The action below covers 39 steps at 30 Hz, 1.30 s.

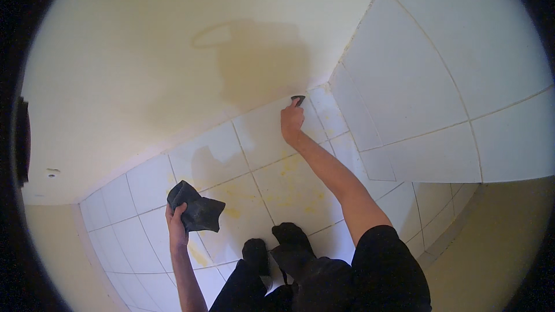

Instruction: The person scrapes yellow residue from the tiled floor using a metal scraper while holding a cloth in the other hand.

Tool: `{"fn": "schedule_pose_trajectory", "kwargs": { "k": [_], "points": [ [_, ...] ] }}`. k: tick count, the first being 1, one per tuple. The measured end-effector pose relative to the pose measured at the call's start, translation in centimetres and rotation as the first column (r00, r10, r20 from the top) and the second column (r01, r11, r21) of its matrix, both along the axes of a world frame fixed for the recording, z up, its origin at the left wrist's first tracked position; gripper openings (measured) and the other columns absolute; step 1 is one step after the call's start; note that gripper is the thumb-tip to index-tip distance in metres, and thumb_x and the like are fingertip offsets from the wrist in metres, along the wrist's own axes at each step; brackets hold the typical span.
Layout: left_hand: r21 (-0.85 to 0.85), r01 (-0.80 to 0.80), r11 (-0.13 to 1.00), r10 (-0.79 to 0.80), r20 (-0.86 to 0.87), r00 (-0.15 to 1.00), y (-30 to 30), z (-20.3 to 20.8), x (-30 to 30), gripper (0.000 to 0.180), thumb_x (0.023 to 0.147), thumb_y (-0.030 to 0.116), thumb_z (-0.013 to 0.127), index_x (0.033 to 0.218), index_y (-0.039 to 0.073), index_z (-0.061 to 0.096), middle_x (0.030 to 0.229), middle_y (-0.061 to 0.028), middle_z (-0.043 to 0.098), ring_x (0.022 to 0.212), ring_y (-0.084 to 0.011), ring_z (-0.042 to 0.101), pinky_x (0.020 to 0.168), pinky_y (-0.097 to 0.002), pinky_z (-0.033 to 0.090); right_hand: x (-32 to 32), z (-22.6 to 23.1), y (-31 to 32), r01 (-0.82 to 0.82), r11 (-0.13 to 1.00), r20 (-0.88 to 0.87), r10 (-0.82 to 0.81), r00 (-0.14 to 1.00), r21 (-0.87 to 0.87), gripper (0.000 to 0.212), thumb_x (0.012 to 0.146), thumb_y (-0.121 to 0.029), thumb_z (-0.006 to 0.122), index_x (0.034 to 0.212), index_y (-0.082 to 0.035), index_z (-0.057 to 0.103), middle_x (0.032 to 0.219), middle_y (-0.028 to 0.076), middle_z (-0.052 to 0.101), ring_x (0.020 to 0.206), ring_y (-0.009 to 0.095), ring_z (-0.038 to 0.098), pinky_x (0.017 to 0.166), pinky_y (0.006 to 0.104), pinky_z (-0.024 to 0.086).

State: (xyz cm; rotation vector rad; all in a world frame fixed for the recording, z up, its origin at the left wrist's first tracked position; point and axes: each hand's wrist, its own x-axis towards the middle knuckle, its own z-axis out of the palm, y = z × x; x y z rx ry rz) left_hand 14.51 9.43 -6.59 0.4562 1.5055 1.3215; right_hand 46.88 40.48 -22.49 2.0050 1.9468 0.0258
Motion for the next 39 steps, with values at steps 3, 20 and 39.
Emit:
{"fn": "schedule_pose_trajectory", "kwargs": {
  "k": [3, 20, 39],
  "points": [
    [0.016, 0.005, 1.000, -0.006, 0.030, 1.000, 0.7, 0.4, 0.5, 0.046, 0.087, 0.006, 0.060, 0.132, 0.001, 0.051, 0.117, -0.0087, 0.062, 0.105, -0.0183, 0.059, 0.092, -0.0303, 0.047, 1.2, -2.2, 1.7, 0.109, 0.991, -0.088, -0.103, 0.991, 0.073, 0.032, 0.088, -0.010, 0.061, 0.118, -0.003, 0.067, 0.142, 0.021, 0.046, 0.090, 0.024, 0.069, 0.065, 0.0304, 0.060],
    [-0.009, -0.033, 0.999, 0.033, 0.014, 0.999, -0.5, -0.1, -0.8, 0.045, 0.087, 0.006, 0.059, 0.131, 0.001, 0.051, 0.118, -0.0087, 0.062, 0.104, -0.0180, 0.059, 0.091, -0.0299, 0.047, 3.6, -0.2, 1.4, -0.013, 0.985, 0.052, 0.004, 0.999, 0.174, 0.027, 0.085, -0.008, 0.062, 0.110, -0.008, 0.072, 0.134, 0.020, 0.055, 0.084, 0.022, 0.071, 0.059, 0.0283, 0.057],
    [0.004, -0.019, 1.000, 0.019, 0.017, 1.000, -0.1, 0.3, 0.0, 0.045, 0.087, 0.006, 0.060, 0.131, 0.001, 0.051, 0.116, -0.0098, 0.062, 0.103, -0.0191, 0.060, 0.090, -0.0305, 0.048, -3.3, 0.9, -1.7, -0.058, 0.988, -0.038, 0.064, 0.997, 0.144, 0.032, 0.083, -0.010, 0.062, 0.112, 0.003, 0.068, 0.129, 0.026, 0.057, 0.078, 0.024, 0.072, 0.061, 0.0313, 0.058]
  ]
}}
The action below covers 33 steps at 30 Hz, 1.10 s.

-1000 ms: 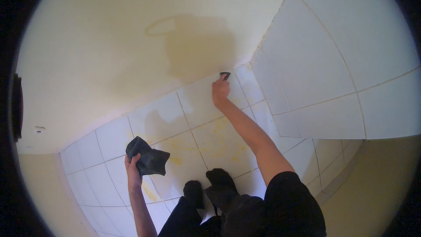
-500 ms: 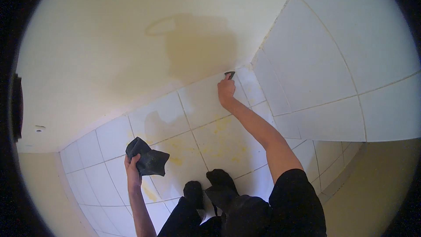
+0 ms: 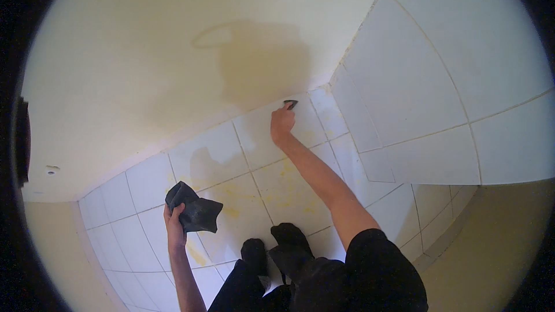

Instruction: The person scrapes yellow residue from the tiled floor using a metal scraper while holding a cloth in the other hand.

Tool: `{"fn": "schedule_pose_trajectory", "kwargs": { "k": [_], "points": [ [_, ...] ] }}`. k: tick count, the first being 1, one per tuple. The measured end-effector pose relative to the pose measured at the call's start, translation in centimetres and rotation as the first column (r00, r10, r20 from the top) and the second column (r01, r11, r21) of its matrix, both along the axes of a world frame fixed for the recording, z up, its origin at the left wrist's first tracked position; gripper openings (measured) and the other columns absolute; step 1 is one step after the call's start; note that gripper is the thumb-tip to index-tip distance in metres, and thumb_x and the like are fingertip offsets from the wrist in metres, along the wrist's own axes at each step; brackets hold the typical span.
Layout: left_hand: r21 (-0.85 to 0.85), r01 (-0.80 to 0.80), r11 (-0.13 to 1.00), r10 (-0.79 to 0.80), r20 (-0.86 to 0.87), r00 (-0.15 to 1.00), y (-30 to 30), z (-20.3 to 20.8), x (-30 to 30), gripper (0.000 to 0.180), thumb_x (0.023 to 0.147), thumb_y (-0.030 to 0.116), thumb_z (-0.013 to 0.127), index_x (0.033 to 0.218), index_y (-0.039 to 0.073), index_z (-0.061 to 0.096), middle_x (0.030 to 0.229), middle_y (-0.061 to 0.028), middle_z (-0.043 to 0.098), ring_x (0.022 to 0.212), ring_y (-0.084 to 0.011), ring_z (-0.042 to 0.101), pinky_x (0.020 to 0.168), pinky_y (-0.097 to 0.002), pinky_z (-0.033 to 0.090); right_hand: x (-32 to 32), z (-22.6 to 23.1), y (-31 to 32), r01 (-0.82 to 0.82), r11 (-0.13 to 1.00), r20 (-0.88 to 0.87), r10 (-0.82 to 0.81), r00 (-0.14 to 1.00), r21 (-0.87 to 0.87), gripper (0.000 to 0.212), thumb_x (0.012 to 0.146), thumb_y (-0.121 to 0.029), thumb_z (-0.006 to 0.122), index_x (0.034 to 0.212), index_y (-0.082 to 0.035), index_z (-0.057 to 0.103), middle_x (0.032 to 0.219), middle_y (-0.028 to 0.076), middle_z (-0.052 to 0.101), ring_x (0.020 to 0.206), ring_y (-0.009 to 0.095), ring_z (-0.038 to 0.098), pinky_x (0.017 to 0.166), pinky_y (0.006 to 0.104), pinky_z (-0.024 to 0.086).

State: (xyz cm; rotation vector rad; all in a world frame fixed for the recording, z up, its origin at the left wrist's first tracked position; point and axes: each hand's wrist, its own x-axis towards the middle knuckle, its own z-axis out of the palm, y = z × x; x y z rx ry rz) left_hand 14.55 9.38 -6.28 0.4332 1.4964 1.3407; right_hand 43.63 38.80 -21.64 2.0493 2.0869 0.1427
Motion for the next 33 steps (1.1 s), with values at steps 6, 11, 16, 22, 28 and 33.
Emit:
{"fn": "schedule_pose_trajectory", "kwargs": {
  "k": [6, 11, 16, 22, 28, 33],
  "points": [
    [-0.020, -0.020, 1.000, 0.020, -0.023, 1.000, -1.2, -0.3, -0.9, 0.045, 0.086, 0.006, 0.059, 0.130, 0.000, 0.051, 0.116, -0.0098, 0.062, 0.102, -0.0188, 0.061, 0.089, -0.0309, 0.049, 2.5, 0.5, 2.0, 0.083, 0.996, -0.064, -0.084, 0.994, -0.016, 0.030, 0.082, -0.010, 0.063, 0.109, 0.001, 0.070, 0.134, 0.025, 0.054, 0.080, 0.023, 0.072, 0.059, 0.0320, 0.058],
    [0.001, 0.005, 1.000, -0.005, 0.003, 1.000, 0.3, -0.3, 0.1, 0.045, 0.086, 0.005, 0.059, 0.130, 0.001, 0.051, 0.116, -0.0094, 0.062, 0.102, -0.0187, 0.060, 0.090, -0.0311, 0.049, 5.5, -6.8, 3.3, 0.107, 0.970, -0.034, -0.102, 0.994, 0.217, 0.029, 0.083, -0.009, 0.062, 0.108, 0.000, 0.070, 0.132, 0.024, 0.056, 0.072, 0.020, 0.072, 0.057, 0.0298, 0.057],
    [-0.010, 0.018, 1.000, -0.018, -0.011, 1.000, -0.4, -0.2, -0.6, 0.045, 0.086, 0.005, 0.059, 0.130, 0.001, 0.051, 0.116, -0.0090, 0.062, 0.103, -0.0187, 0.060, 0.091, -0.0312, 0.048, 5.1, -0.3, 2.2, 0.071, 0.997, 0.052, -0.071, 0.996, -0.013, 0.035, 0.087, -0.011, 0.061, 0.120, 0.000, 0.064, 0.133, 0.024, 0.055, 0.081, 0.021, 0.071, 0.060, 0.0300, 0.057],
    [-0.009, -0.001, 1.000, 0.001, -0.021, 1.000, -0.3, -0.5, -0.6, 0.045, 0.087, 0.005, 0.059, 0.131, 0.001, 0.051, 0.116, -0.0085, 0.062, 0.103, -0.0178, 0.060, 0.090, -0.0303, 0.048, 5.6, 1.1, 0.9, -0.058, 0.998, -0.009, 0.058, 0.998, 0.014, 0.046, 0.082, -0.010, 0.063, 0.124, 0.009, 0.057, 0.119, 0.025, 0.063, 0.075, 0.023, 0.072, 0.059, 0.0305, 0.058],
    [0.010, 0.029, 1.000, -0.029, 0.004, 1.000, 0.0, -0.5, -0.5, 0.045, 0.087, 0.006, 0.060, 0.131, 0.001, 0.051, 0.117, -0.0082, 0.062, 0.104, -0.0173, 0.059, 0.091, -0.0300, 0.047, 4.5, -2.1, 1.6, 0.145, 0.985, -0.162, -0.129, 0.978, 0.089, 0.048, 0.083, -0.009, 0.062, 0.126, 0.010, 0.054, 0.108, 0.022, 0.067, 0.070, 0.022, 0.071, 0.058, 0.0309, 0.057],
    [0.012, 0.017, 1.000, -0.017, -0.029, 0.999, -0.6, -0.9, -1.1, 0.045, 0.087, 0.007, 0.060, 0.131, 0.000, 0.051, 0.118, -0.0091, 0.062, 0.105, -0.0183, 0.059, 0.092, -0.0305, 0.047, 5.0, -0.2, 2.8, 0.145, 0.981, -0.112, -0.131, 0.985, 0.130, 0.021, 0.082, -0.009, 0.063, 0.100, -0.006, 0.074, 0.129, 0.022, 0.059, 0.069, 0.024, 0.071, 0.057, 0.0300, 0.056]
  ]
}}
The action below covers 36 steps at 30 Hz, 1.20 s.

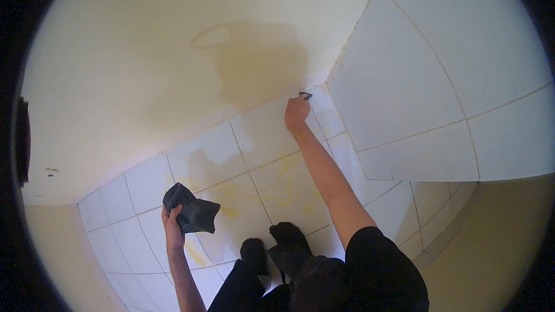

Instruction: The person scrapes yellow residue from the tiled floor using a metal scraper while holding a cloth in the other hand.

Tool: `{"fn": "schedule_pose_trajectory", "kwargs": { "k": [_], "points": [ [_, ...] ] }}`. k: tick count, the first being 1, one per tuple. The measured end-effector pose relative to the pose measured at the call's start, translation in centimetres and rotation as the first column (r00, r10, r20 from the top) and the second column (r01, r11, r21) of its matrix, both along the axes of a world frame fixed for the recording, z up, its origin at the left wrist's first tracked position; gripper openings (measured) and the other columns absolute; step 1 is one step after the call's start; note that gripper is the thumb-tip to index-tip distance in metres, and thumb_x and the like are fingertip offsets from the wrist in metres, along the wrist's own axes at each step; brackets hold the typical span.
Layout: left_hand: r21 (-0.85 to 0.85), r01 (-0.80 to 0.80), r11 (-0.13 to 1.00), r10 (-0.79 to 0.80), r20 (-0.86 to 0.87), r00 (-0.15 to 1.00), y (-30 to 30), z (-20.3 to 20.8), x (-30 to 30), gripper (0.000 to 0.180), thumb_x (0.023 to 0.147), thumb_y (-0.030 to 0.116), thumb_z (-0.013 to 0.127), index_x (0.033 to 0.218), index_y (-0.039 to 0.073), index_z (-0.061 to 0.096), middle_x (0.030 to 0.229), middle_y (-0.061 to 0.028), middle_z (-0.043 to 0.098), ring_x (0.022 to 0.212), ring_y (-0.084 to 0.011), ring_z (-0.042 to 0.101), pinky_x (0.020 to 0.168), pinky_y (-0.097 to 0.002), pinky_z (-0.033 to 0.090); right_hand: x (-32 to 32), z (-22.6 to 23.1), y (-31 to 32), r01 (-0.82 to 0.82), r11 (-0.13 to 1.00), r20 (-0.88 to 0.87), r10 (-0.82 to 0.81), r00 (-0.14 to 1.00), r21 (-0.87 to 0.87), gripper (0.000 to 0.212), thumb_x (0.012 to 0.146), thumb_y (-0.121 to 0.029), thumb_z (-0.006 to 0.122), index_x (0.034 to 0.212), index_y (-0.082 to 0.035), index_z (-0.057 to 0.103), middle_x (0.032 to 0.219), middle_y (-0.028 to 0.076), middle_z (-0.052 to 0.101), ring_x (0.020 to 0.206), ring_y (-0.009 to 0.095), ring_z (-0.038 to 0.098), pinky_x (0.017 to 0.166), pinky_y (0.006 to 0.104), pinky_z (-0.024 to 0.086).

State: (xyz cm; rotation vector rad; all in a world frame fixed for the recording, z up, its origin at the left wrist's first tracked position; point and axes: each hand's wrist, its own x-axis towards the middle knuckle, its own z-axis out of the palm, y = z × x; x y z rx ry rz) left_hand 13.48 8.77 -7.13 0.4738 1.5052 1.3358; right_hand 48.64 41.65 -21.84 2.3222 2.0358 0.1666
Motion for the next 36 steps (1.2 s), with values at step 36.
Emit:
{"fn": "schedule_pose_trajectory", "kwargs": {
  "k": [36],
  "points": [
    [-0.002, 0.023, 1.000, -0.023, 0.019, 1.000, 0.3, 0.4, 0.5, 0.044, 0.086, 0.010, 0.061, 0.128, 0.002, 0.051, 0.115, -0.0096, 0.061, 0.101, -0.0206, 0.061, 0.087, -0.0318, 0.051, 4.5, 2.9, -3.6, -0.280, 0.933, -0.233, 0.227, 0.946, -0.228, 0.057, 0.085, -0.012, 0.055, 0.140, -0.004, 0.045, 0.090, 0.020, 0.069, 0.081, 0.033, 0.070, 0.071, 0.0436, 0.057]
  ]
}}
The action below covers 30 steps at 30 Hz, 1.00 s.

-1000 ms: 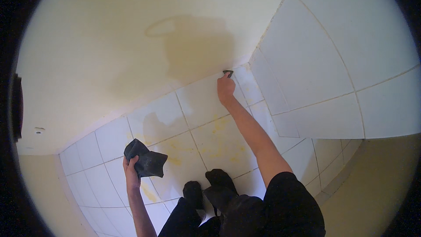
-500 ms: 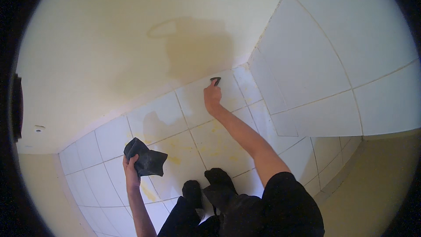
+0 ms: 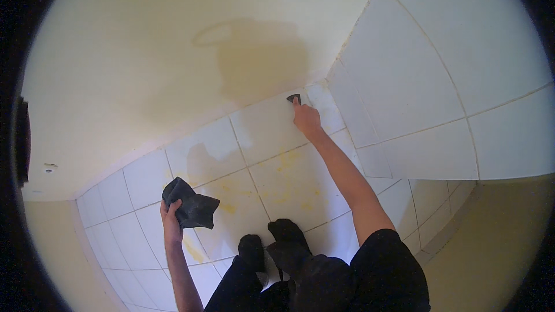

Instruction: The person scrapes yellow residue from the tiled floor using a metal scraper while holding a cloth in the other hand.

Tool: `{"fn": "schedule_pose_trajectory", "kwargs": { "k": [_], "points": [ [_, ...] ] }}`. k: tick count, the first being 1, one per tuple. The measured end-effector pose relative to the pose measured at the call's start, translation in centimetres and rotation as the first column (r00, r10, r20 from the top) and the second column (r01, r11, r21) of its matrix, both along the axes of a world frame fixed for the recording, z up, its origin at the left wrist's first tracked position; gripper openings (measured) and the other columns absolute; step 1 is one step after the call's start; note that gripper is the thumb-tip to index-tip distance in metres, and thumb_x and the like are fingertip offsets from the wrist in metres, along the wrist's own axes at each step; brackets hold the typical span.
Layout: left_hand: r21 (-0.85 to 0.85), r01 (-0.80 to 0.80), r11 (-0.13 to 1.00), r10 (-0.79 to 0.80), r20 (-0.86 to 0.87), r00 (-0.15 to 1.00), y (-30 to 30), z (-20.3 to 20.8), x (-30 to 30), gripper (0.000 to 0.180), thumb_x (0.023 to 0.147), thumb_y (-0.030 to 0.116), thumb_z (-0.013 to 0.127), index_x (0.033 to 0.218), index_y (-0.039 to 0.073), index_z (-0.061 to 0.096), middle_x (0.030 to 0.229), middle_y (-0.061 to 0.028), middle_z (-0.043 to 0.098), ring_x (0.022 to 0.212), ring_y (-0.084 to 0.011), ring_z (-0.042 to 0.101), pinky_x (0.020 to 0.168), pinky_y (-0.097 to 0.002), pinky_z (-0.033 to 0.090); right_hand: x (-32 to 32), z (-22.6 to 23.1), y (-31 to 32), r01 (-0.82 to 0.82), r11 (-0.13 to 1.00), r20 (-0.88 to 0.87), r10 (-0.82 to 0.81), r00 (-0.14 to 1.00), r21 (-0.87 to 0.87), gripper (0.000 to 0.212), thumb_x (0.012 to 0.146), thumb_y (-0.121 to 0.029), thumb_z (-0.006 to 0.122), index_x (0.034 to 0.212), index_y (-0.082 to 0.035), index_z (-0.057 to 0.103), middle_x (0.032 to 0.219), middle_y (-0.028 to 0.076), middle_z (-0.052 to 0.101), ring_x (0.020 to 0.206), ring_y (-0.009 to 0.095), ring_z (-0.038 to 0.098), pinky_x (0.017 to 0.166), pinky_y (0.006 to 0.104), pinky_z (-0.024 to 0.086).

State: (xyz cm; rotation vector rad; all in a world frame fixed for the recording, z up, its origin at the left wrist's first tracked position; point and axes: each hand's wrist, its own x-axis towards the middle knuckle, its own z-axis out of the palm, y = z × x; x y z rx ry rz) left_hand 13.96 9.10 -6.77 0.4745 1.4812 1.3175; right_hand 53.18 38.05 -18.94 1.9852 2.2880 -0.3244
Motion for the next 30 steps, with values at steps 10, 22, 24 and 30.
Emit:
{"fn": "schedule_pose_trajectory", "kwargs": {
  "k": [10, 22, 24, 30],
  "points": [
    [0.036, 0.024, 0.999, -0.024, -0.013, 1.000, 0.7, 0.1, 0.5, 0.045, 0.085, 0.010, 0.062, 0.128, 0.002, 0.051, 0.115, -0.0096, 0.062, 0.101, -0.0213, 0.062, 0.087, -0.0330, 0.052, -0.7, -0.4, 0.7, 0.003, 0.999, 0.017, -0.004, 1.000, 0.043, 0.051, 0.086, -0.010, 0.053, 0.136, 0.000, 0.047, 0.089, 0.020, 0.069, 0.080, 0.032, 0.070, 0.068, 0.0436, 0.058],
    [0.021, -0.007, 1.000, 0.006, 0.006, 1.000, 0.5, 0.9, 1.7, 0.044, 0.085, 0.008, 0.060, 0.128, 0.001, 0.052, 0.115, -0.0093, 0.062, 0.100, -0.0189, 0.060, 0.089, -0.0310, 0.049, -1.8, -0.1, 1.8, 0.048, 0.993, -0.035, -0.044, 0.998, 0.111, 0.041, 0.085, -0.009, 0.054, 0.124, 0.001, 0.056, 0.087, 0.019, 0.070, 0.081, 0.032, 0.071, 0.066, 0.0417, 0.057],
    [-0.001, -0.008, 1.000, 0.008, -0.017, 1.000, 0.3, 0.9, 1.9, 0.045, 0.085, 0.008, 0.060, 0.129, 0.001, 0.051, 0.114, -0.0093, 0.062, 0.101, -0.0192, 0.060, 0.089, -0.0310, 0.049, -1.5, 0.7, 1.5, -0.019, 0.998, 0.017, 0.018, 1.000, 0.052, 0.035, 0.087, -0.010, 0.054, 0.120, -0.001, 0.059, 0.087, 0.016, 0.071, 0.081, 0.031, 0.071, 0.065, 0.0409, 0.058],
    [-0.007, -0.016, 1.000, 0.016, 0.005, 1.000, 0.4, 0.8, 1.7, 0.044, 0.085, 0.007, 0.060, 0.128, 0.001, 0.052, 0.114, -0.0092, 0.062, 0.101, -0.0188, 0.060, 0.088, -0.0307, 0.049, -0.7, 0.3, 1.5, 0.015, 0.998, 0.026, -0.016, 1.000, 0.059, 0.032, 0.088, -0.012, 0.053, 0.119, -0.005, 0.060, 0.087, 0.015, 0.071, 0.081, 0.030, 0.071, 0.066, 0.0410, 0.058]
  ]
}}
